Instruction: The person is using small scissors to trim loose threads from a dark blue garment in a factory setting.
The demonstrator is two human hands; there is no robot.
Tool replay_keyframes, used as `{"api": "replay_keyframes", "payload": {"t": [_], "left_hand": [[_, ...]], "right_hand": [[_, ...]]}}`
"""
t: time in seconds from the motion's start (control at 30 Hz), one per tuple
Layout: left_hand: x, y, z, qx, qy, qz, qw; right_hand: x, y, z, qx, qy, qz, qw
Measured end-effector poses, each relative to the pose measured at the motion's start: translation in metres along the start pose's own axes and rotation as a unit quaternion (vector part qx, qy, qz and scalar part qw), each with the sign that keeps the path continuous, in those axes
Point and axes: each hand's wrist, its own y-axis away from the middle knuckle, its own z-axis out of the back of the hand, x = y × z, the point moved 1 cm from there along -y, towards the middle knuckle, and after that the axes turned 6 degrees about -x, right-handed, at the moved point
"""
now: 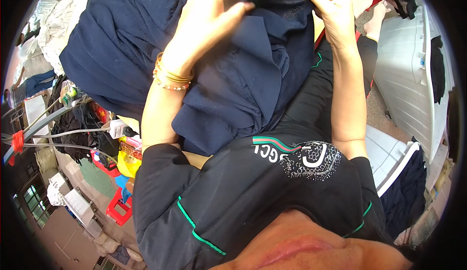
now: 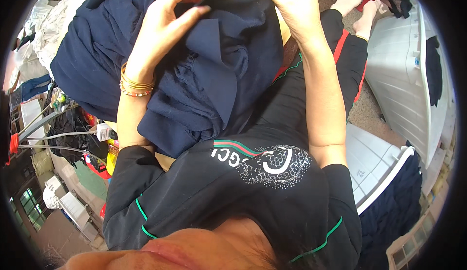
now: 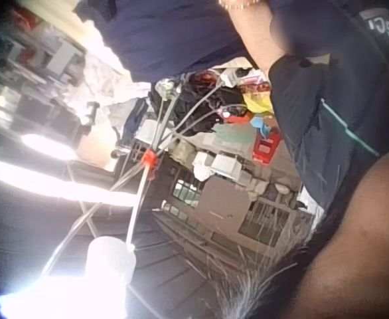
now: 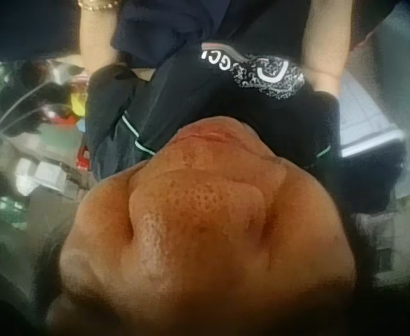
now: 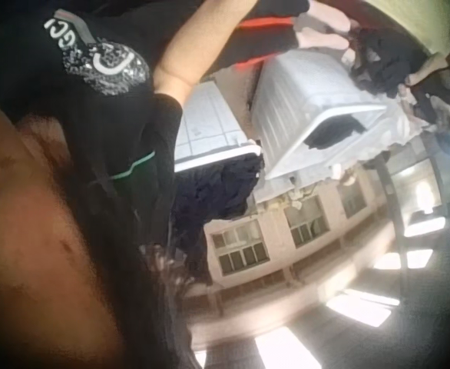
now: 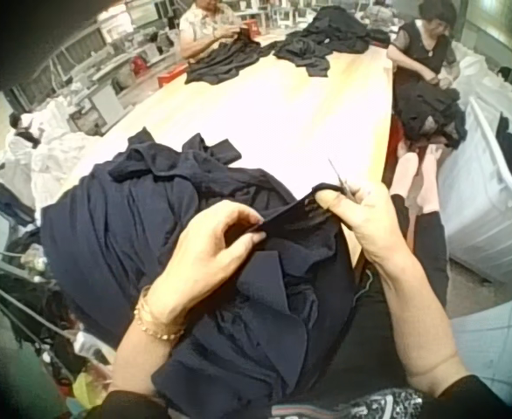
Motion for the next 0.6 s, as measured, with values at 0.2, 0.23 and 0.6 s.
{"api": "replay_keyframes", "payload": {"t": [0.2,0.23,0.6], "left_hand": [[0.038,0.004,0.012,0.04,0.213,0.154,0.964],[0.04,0.003,0.013,0.05,0.249,0.171,0.952],[0.028,0.002,0.011,0.054,0.23,0.162,0.958]], "right_hand": [[-0.013,-0.002,-0.011,0.014,0.04,0.022,0.999],[-0.015,-0.002,-0.02,0.007,0.024,0.086,0.996],[-0.029,0.013,-0.031,0.127,0.213,0.177,0.952]]}}
